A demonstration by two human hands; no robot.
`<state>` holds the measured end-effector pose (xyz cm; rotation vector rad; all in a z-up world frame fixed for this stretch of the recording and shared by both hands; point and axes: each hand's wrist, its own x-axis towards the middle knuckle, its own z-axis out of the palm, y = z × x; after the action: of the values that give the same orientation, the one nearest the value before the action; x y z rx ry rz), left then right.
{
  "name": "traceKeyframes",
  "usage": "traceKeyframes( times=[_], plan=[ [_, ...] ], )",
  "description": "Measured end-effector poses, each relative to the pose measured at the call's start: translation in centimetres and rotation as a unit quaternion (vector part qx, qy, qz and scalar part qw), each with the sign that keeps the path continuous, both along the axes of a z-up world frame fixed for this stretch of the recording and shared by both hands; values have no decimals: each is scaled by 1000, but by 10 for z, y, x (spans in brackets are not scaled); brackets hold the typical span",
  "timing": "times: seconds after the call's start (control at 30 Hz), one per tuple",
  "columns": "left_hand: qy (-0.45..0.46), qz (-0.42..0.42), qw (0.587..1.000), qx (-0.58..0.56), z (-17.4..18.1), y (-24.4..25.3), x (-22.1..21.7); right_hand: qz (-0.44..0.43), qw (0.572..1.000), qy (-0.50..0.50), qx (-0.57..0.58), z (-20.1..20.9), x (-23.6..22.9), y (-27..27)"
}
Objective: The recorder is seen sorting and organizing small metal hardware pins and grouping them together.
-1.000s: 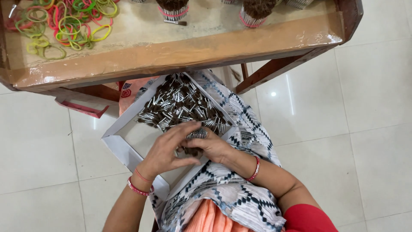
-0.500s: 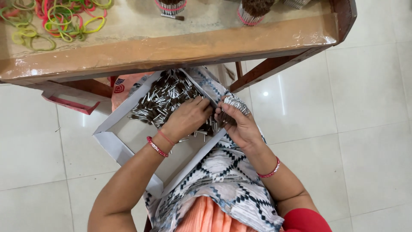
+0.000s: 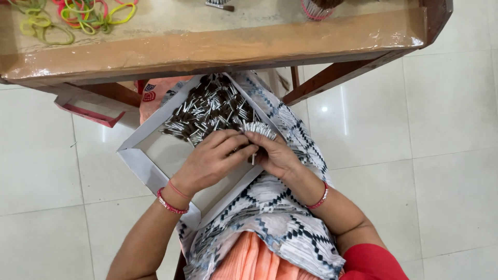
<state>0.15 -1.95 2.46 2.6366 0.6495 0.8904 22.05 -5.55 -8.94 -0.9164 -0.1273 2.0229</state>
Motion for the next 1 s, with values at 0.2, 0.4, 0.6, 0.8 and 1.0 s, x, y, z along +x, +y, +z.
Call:
traceKeyframes(
  times=[0.2, 0.4, 0.6, 0.8, 1.0],
  plan=[
    [8, 191, 958, -213, -62, -28, 26, -53, 991, -101, 73, 33, 21, 22],
    [143, 223, 956, -127, -83, -30, 67, -119, 985, -89, 84, 48, 26, 23],
    [166, 218, 954, -120, -114, -38, 51, -124, 987, -66, 78, 43, 27, 17],
    [-148, 319, 817, -458, -52, -21, 14, -102, 988, -71, 93, 40, 15, 7],
    [-121, 261, 925, -249, -12, -34, 9, -31, 992, -94, 74, 19, -31, -4]
  ],
)
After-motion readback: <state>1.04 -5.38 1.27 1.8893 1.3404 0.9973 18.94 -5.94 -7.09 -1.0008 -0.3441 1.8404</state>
